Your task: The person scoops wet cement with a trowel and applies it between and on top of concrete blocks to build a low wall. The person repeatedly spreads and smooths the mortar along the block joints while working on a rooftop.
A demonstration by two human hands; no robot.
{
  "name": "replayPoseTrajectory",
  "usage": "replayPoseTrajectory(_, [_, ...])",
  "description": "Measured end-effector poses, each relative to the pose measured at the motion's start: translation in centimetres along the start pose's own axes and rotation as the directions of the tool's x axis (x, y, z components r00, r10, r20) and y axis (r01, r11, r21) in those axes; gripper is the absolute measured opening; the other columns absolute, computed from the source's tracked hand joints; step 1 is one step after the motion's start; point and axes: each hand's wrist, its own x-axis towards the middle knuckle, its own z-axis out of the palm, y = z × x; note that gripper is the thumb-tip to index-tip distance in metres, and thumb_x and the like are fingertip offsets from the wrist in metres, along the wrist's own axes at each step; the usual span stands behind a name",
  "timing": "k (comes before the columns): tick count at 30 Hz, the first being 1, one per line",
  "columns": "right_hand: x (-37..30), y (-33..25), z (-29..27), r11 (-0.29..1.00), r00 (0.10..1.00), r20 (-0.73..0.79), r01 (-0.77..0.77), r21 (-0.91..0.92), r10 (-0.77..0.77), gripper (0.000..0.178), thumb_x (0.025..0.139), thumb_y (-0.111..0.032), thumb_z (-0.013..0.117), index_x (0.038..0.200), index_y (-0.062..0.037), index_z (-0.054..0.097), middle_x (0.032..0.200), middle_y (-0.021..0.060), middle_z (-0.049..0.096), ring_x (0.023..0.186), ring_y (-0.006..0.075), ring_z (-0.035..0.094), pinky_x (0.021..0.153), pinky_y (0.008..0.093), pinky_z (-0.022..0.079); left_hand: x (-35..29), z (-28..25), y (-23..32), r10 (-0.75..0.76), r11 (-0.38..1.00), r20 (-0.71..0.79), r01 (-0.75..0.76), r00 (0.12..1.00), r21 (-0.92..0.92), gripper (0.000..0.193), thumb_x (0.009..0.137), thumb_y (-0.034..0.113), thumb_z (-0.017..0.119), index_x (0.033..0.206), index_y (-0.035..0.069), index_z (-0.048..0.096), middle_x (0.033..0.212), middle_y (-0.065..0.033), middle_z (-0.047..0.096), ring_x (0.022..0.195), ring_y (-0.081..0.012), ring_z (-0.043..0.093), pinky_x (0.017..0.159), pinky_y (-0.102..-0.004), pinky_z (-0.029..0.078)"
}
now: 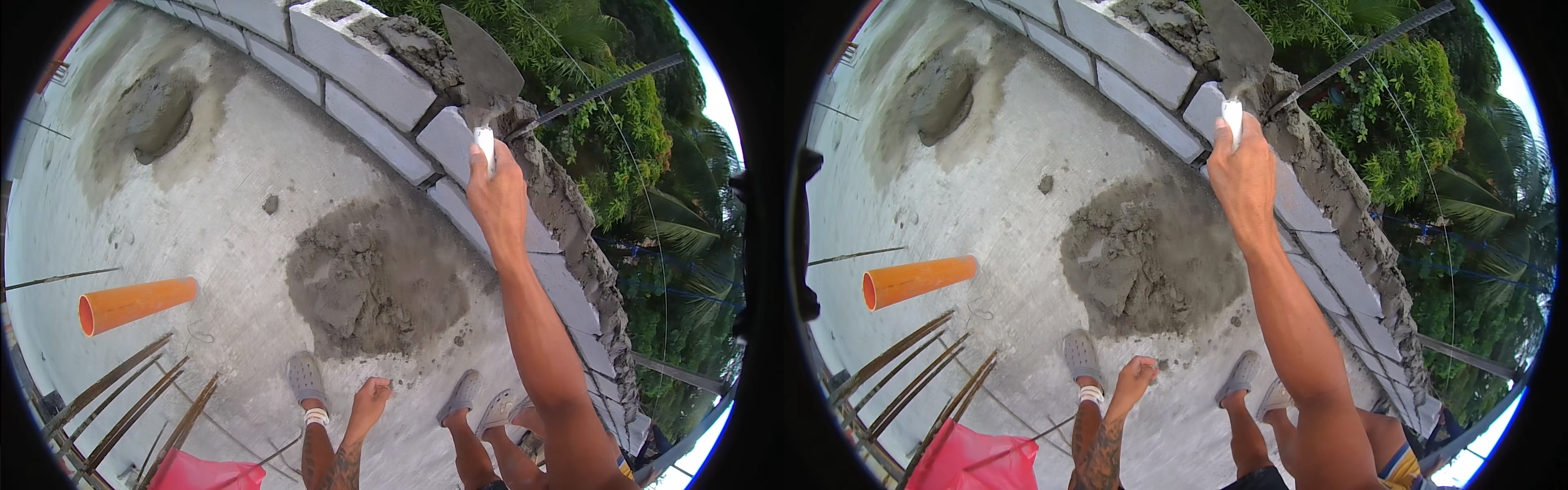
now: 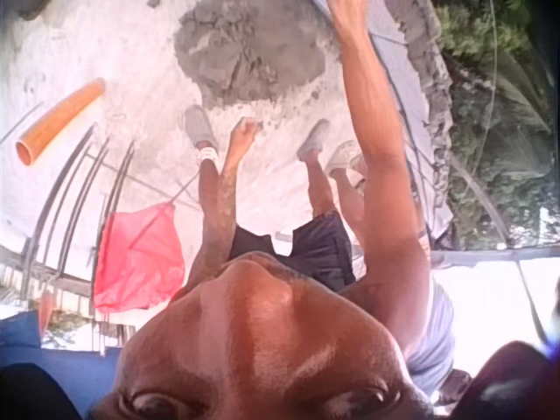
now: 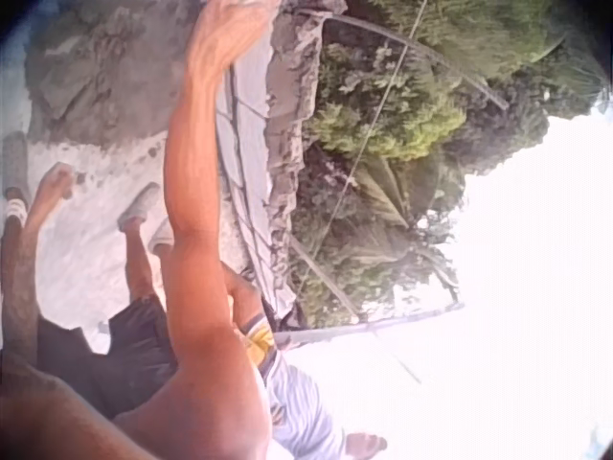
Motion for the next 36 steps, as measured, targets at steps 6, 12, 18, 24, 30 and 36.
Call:
replayPoseTrajectory(6, [-2.0,5.4,8.1,0.962,0.978,0.056,-0.208,0.174,0.201,0.037,0.103,-0.03,0.051,0.11,0.0048,0.06,0.091,0.0304,0.069,0.087,0.0492,0.067,0.076,0.0517,0.05,0.0,0.6,-0.8,-0.057,0.995,0.04,0.054,0.998,0.088,0.018,0.095,0.006,0.06,0.111,-0.001,0.063,0.092,-0.0105,0.071,0.092,-0.0173,0.071,0.078,-0.0296,0.054])
replayPoseTrajectory(12, [-11.0,5.7,3.5,0.651,0.794,0.436,-0.602,0.463,0.424,0.034,0.105,-0.033,0.051,0.102,-0.0002,0.06,0.068,0.0039,0.054,0.049,0.0098,0.05,0.046,0.0294,0.043,-0.2,1.2,-1.2,-0.054,0.99,0.032,0.05,0.998,0.129,0.019,0.095,0.004,0.058,0.113,-0.002,0.062,0.093,-0.0112,0.071,0.092,-0.0174,0.071,0.078,-0.0293,0.054])
replayPoseTrajectory(18, [-25.4,24.2,4.9,0.819,0.842,0.39,-0.496,0.289,0.373,0.025,0.094,-0.023,0.059,0.102,-0.0001,0.062,0.068,0.0087,0.062,0.059,0.0164,0.062,0.057,0.0359,0.049,-1.2,1.9,-0.7,-0.107,0.987,0.041,0.101,0.993,0.127,0.019,0.095,0.004,0.059,0.114,-0.002,0.061,0.098,-0.0128,0.071,0.094,-0.0184,0.071,0.082,-0.0299,0.053])
replayPoseTrajectory(24, [-49.5,35.9,5.8,0.507,0.371,0.438,-0.825,-0.249,0.819,0.023,0.091,-0.019,0.059,0.093,0.0032,0.06,0.059,0.0078,0.058,0.044,0.0167,0.056,0.042,0.0352,0.046,-2.3,3.0,1.0,-0.175,0.965,0.093,0.152,0.98,0.213,0.02,0.095,0.004,0.058,0.115,0.0,0.06,0.099,-0.013,0.072,0.095,-0.0202,0.071,0.082,-0.0309,0.054])
replayPoseTrajectory(30, [-45.2,28.9,19.3,0.53,0.482,0.595,-0.841,0.108,0.643,0.035,0.091,-0.028,0.06,0.086,0.0072,0.061,0.057,0.0146,0.06,0.043,0.0238,0.059,0.046,0.0391,0.048,-2.7,2.5,2.0,-0.201,0.966,0.144,0.171,0.969,0.194,0.021,0.095,0.002,0.058,0.116,-0.001,0.058,0.1,-0.0143,0.072,0.096,-0.0201,0.071,0.083,-0.0318,0.055])
replayPoseTrajectory(36, [-33.7,25.1,20.2,0.712,0.543,0.649,-0.702,0.003,0.533,0.035,0.09,-0.027,0.062,0.093,0.0075,0.063,0.071,0.0235,0.066,0.062,0.0349,0.067,0.065,0.0453,0.054,-2.1,1.3,3.2,-0.162,0.974,0.096,0.143,0.982,0.178,0.02,0.097,0.001,0.056,0.116,-0.001,0.057,0.099,-0.0143,0.071,0.096,-0.019,0.071,0.084,-0.0309,0.054])
